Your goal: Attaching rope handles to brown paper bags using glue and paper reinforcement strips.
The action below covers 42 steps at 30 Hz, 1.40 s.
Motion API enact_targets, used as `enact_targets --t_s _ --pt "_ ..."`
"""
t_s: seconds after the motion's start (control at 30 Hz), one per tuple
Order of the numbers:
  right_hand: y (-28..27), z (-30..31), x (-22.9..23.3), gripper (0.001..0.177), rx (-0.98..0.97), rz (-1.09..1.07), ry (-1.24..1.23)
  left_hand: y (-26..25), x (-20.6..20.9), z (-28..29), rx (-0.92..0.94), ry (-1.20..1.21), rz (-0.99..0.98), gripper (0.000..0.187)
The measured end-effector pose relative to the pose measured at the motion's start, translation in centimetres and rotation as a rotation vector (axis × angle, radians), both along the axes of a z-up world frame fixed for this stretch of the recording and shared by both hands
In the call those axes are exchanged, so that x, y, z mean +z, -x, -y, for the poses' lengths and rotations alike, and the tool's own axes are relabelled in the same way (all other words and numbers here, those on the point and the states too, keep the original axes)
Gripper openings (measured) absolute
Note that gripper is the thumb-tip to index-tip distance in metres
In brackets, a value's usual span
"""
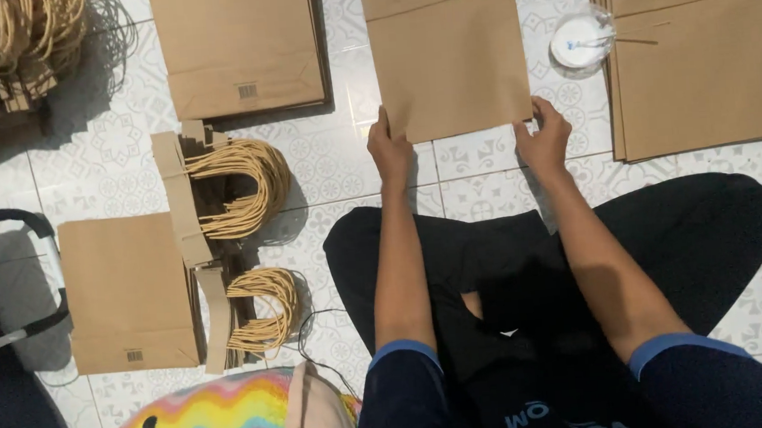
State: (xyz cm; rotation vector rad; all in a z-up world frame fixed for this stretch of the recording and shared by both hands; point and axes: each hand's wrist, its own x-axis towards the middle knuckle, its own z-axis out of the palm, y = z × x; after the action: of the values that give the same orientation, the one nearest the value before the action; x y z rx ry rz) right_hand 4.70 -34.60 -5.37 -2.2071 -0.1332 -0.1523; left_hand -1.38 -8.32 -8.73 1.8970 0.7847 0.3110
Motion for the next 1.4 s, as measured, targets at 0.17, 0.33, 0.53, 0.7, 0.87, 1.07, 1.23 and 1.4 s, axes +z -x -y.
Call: enact_targets --t_s 0.17,0.33,0.53,0.7,0.87,1.07,1.23,1.4 --pt "-0.1 -0.2 0.6 0.046 0.021 -0.004 -0.033 -0.2 5.9 1.5 -0.008 0.016 -0.008 0.065" --pt "0.5 0.6 -1.1 0.042 -0.002 -0.063 -0.019 0.3 2.3 1.9 -0.029 -0.123 -0.049 0.073" --pt "3.2 -1.7 -1.5 0.104 -0.082 0.074 -0.065 3.7 4.5 1.7 0.059 -0.278 -0.197 0.079" --pt "7.6 -5.5 -0.2 0.067 0.198 0.188 0.073 10.1 14.5 -3.0 0.270 -0.391 0.328 0.047" --pt "11.9 -13.2 2.5 0.033 0.597 -0.003 0.002 16.4 17.6 -15.5 0.467 -0.678 0.211 0.042" --pt "11.8 -19.3 5.8 0.026 0.739 -0.183 0.035 21.2 15.5 -23.6 0.378 -0.574 0.000 0.054" --pt "11.4 -25.0 8.6 0.025 0.856 -0.136 0.054 21.7 16.9 -24.2 0.335 -0.595 0.089 0.040" --pt "14.4 -29.2 11.9 0.025 0.909 -0.202 0.052 21.9 17.3 -24.1 0.333 -0.584 0.088 0.035"
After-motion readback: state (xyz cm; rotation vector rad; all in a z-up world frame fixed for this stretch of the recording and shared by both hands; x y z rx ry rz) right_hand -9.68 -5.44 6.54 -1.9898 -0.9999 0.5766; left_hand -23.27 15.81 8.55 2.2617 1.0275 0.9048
